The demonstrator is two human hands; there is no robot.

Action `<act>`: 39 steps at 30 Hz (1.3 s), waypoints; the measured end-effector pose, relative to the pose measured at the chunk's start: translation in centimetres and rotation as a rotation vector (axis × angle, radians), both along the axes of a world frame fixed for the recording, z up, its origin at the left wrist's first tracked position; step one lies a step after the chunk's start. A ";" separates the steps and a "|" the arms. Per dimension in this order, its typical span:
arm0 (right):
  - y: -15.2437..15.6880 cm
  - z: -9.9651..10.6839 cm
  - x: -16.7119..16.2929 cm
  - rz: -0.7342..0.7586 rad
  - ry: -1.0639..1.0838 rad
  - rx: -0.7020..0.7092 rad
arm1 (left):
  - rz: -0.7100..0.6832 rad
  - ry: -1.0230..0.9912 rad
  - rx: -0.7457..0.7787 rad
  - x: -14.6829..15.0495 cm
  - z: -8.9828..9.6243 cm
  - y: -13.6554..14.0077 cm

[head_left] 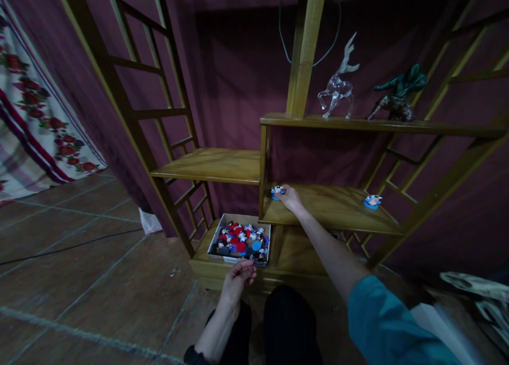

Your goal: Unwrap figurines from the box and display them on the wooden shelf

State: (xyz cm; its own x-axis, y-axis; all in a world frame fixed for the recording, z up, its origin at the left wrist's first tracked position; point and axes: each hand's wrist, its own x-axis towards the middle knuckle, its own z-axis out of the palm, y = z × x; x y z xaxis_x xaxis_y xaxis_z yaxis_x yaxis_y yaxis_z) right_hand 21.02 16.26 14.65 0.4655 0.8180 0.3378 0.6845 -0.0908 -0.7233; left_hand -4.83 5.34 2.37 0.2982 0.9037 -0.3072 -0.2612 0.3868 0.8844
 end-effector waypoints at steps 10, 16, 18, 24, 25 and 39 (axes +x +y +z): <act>0.1 -0.2 -0.7 -0.086 -0.116 -0.081 | 0.020 0.020 -0.054 -0.5 -1.9 -0.5; 0.3 -0.1 -0.8 -0.077 -0.108 -0.088 | 0.054 0.046 -0.006 -1.5 -3.5 -0.3; 0.2 -0.1 -0.8 -0.072 -0.103 -0.083 | 0.059 0.055 0.047 -1.8 -4.0 -0.1; 0.2 -0.3 -0.7 -0.013 -0.021 -0.030 | 0.012 0.069 0.178 -2.2 -4.3 0.5; 0.2 -0.4 -0.7 0.025 0.028 -0.001 | 0.010 0.071 0.178 -2.2 -4.3 0.6; -10.4 3.0 16.2 -0.201 -0.244 0.087 | -0.030 0.183 0.228 -3.2 -3.8 1.1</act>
State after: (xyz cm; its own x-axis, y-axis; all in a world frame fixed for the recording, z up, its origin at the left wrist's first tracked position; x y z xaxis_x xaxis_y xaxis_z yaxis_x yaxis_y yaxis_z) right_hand 37.27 5.90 17.65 0.5112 0.6812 0.5241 0.8134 -0.1865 -0.5510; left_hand -8.05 6.40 -1.39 0.2844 0.9471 -0.1488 -0.0804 0.1782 0.9807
